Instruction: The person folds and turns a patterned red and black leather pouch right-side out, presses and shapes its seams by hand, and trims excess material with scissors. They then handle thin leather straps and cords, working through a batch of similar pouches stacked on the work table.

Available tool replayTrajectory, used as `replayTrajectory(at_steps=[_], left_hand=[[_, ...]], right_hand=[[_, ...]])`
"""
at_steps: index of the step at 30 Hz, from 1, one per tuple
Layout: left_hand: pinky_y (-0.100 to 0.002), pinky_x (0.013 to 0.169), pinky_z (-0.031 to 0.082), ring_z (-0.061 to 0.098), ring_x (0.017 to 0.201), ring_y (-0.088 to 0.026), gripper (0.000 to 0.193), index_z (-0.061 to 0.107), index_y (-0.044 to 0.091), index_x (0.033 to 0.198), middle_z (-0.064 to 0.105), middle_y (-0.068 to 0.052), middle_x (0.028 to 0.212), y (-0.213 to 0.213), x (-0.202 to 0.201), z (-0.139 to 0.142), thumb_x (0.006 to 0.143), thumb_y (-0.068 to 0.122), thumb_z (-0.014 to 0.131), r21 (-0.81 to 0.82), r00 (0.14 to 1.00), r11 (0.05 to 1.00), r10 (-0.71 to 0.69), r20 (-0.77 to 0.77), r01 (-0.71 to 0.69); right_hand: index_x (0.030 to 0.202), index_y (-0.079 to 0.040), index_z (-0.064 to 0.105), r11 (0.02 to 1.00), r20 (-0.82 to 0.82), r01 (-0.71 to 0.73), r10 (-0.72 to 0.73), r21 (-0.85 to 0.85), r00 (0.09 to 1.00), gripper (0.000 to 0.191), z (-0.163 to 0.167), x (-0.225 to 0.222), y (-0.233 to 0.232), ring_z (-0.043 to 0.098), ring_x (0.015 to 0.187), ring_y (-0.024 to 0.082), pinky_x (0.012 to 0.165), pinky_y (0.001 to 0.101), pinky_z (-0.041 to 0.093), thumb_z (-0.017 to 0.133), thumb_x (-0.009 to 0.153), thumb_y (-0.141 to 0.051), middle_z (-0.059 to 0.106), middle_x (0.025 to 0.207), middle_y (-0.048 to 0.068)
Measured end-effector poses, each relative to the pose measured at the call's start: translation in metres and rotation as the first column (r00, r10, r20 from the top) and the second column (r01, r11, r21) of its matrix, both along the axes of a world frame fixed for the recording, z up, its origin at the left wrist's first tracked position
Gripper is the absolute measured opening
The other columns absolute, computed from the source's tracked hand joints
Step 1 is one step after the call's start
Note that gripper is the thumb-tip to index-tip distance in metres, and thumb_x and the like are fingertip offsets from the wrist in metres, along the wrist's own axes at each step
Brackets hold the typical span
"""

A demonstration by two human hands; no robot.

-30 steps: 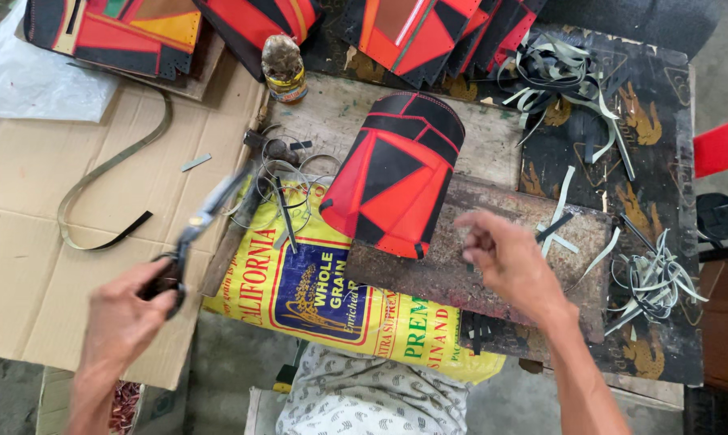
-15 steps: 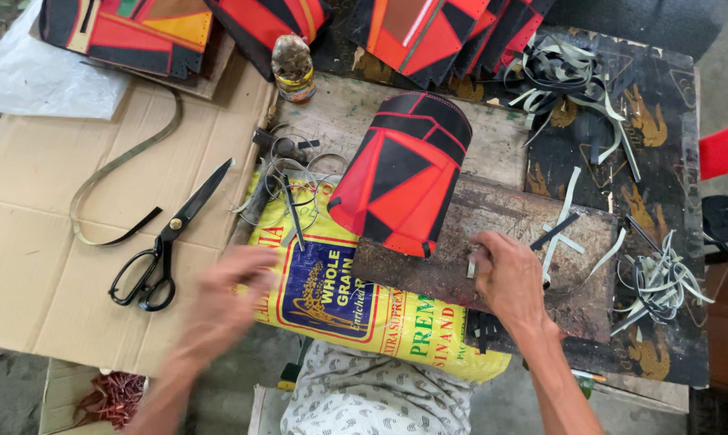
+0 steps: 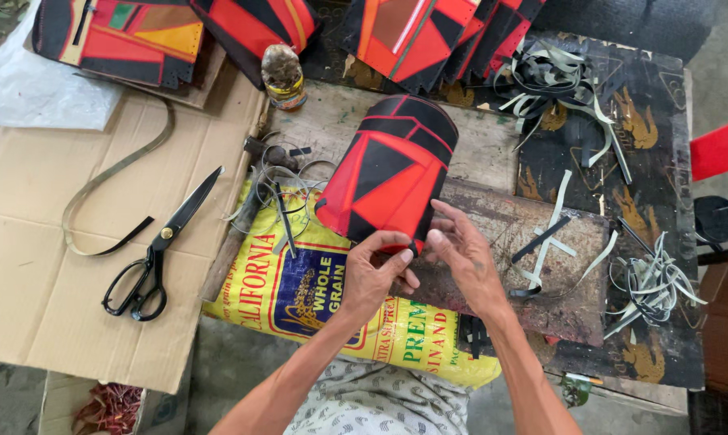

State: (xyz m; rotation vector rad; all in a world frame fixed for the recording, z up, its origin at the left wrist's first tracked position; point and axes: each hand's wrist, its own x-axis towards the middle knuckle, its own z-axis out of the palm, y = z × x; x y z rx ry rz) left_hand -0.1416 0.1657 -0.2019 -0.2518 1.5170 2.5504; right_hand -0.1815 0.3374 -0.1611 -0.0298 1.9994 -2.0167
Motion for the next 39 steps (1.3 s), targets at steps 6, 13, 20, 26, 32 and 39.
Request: replayTrajectory(at_steps=[6,13,20,26,32,39], left_hand=[[-0.028,0.048,0.058,0.07,0.057,-0.015,0.012,0.053,0.006,0.095,0.065,-0.006,0.077,-0.001,-0.002,-0.005,0.095,0.002,0.065,0.001,1.0,1.0,-0.002,-0.023,0.002],[-0.026,0.043,0.045,0.067,0.056,-0.015,0.02,0.056,0.001,0.09,0.067,-0.011,0.074,0.003,-0.003,0.007,0.105,0.001,0.07,-0.027,0.997,1.0,-0.008,-0.083,0.005],[-0.027,0.038,0.043,0.062,0.049,-0.014,0.021,0.062,0.004,0.115,0.069,-0.006,0.084,-0.01,-0.018,0.081,0.095,0.005,0.068,0.361,0.998,0.931,0.043,0.045,-0.056],[-0.027,0.036,0.041,0.061,0.047,-0.014,0.027,0.056,0.006,0.119,0.065,-0.004,0.081,-0.006,-0.03,0.104,0.095,0.006,0.067,0.353,0.997,0.932,0.073,0.037,-0.082],[-0.027,0.033,0.035,0.052,0.039,-0.011,0.024,0.055,0.009,0.12,0.058,-0.003,0.07,0.0,-0.032,0.097,0.097,0.005,0.061,0.332,0.997,0.943,0.011,0.073,-0.035],[-0.025,0.042,0.037,0.047,0.043,-0.01,0.034,0.056,0.008,0.132,0.07,-0.006,0.102,-0.008,-0.022,0.14,0.099,0.012,0.056,0.603,0.996,0.797,-0.072,0.046,0.03]], right_hand=[[0.147,-0.007,0.047,0.999,-0.019,0.039,-0.039,0.03,0.999,0.063,0.002,0.001,-0.006,0.063,0.09,0.01,0.074,0.0278,0.057,0.072,0.09,-0.019,0.06,0.11,0.006],[0.14,-0.005,0.05,0.981,-0.046,0.103,-0.097,0.163,0.994,0.065,0.021,-0.002,-0.021,0.062,0.079,0.011,0.067,0.0277,0.054,0.079,0.083,-0.013,0.057,0.098,0.005],[0.135,-0.003,0.066,0.998,-0.194,-0.066,0.062,-0.011,0.979,0.035,0.07,-0.016,0.004,0.063,0.086,0.009,0.078,0.0256,0.055,0.061,0.104,-0.019,0.064,0.1,0.001],[0.135,-0.003,0.064,0.997,-0.287,-0.082,0.075,-0.01,0.955,0.038,0.077,-0.019,-0.009,0.061,0.094,0.008,0.08,0.0257,0.054,0.065,0.098,-0.013,0.056,0.107,0.0],[0.132,-0.002,0.066,0.944,-0.556,0.085,0.114,0.32,0.824,0.037,0.079,-0.015,-0.015,0.059,0.09,0.013,0.081,0.027,0.052,0.068,0.096,-0.01,0.056,0.105,0.001],[0.143,-0.011,0.067,0.997,-0.343,-0.083,0.077,-0.003,0.936,0.043,0.111,-0.025,0.005,0.057,0.09,0.014,0.082,0.0274,0.05,0.06,0.103,-0.026,0.051,0.107,0.003]])
